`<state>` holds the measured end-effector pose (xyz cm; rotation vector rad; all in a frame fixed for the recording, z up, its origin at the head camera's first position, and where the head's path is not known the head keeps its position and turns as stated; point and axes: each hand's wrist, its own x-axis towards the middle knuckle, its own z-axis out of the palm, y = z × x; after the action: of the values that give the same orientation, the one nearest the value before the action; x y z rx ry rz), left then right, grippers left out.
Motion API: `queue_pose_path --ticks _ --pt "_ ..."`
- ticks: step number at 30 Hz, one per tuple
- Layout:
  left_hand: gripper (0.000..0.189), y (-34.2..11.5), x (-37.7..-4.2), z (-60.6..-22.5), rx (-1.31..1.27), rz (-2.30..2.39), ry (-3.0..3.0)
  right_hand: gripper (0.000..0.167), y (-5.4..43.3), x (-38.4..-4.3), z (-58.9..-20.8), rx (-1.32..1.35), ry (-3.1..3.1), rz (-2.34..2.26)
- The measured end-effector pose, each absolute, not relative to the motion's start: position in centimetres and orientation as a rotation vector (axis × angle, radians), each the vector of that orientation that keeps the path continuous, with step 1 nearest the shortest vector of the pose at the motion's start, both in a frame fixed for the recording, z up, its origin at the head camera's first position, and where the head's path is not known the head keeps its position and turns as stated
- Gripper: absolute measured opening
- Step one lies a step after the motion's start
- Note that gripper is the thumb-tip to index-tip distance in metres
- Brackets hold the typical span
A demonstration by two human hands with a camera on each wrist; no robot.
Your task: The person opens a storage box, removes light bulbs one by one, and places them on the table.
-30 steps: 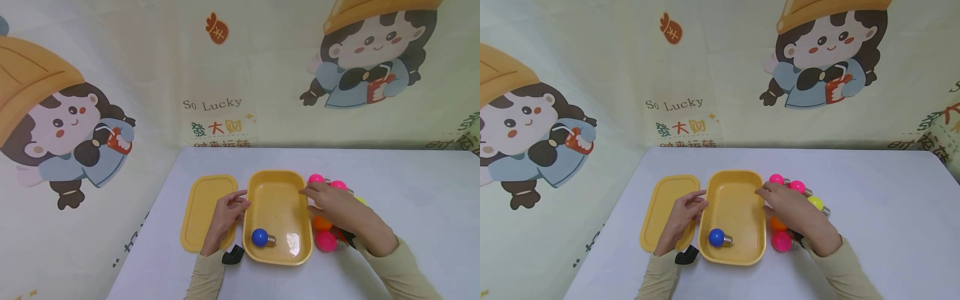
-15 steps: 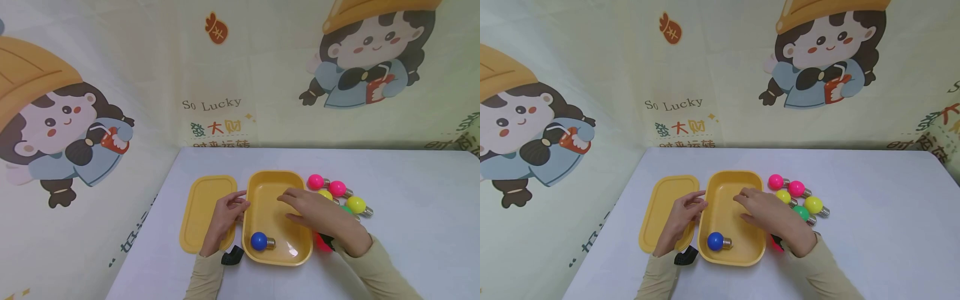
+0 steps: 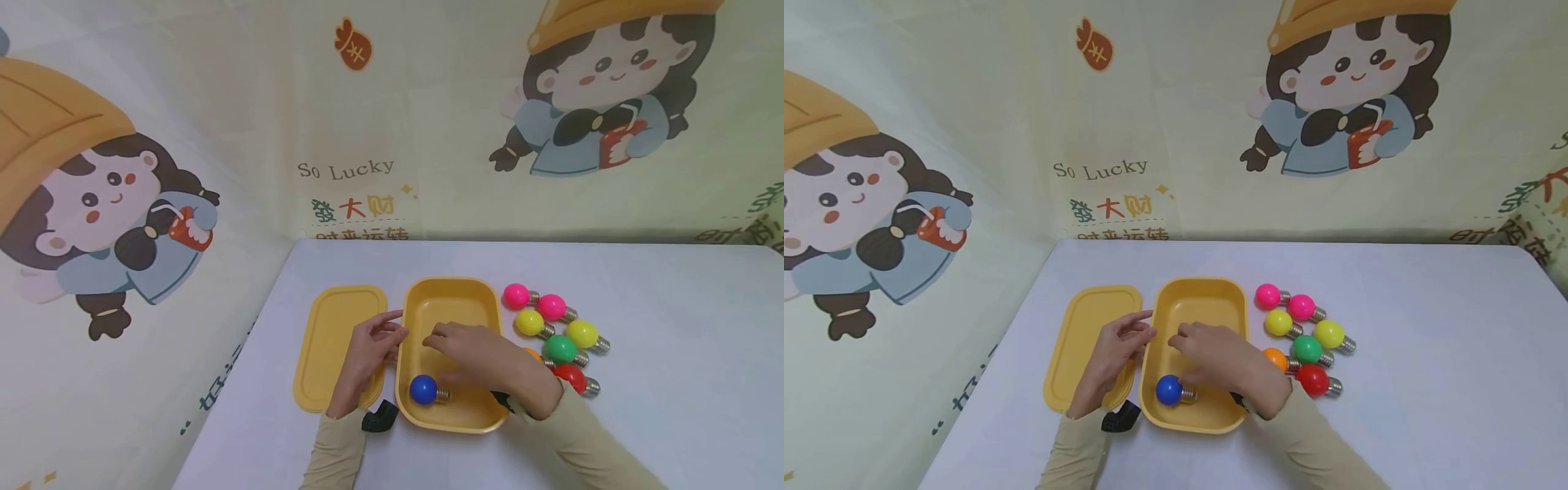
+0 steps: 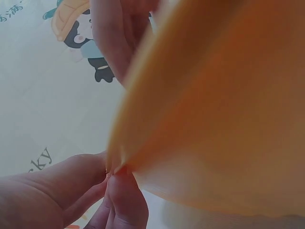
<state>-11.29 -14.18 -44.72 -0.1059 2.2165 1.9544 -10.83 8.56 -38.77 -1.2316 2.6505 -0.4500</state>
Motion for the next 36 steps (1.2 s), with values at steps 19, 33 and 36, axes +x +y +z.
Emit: queue_pose_path --ticks 19,33,36 --pt "0.045 -14.3 -11.3 -44.8 -0.098 1.965 2.215 0.043 4.9 -10.5 -39.2 -1.229 2.535 -0.257" --pt "0.044 -14.3 -11.3 -44.9 -0.100 1.977 2.205 0.031 4.3 -10.3 -39.8 -1.211 2.445 -0.329" --pt "0.044 -14.3 -11.3 -44.8 -0.093 1.984 2.198 0.033 4.3 -10.3 -39.9 -1.201 2.428 -0.336"
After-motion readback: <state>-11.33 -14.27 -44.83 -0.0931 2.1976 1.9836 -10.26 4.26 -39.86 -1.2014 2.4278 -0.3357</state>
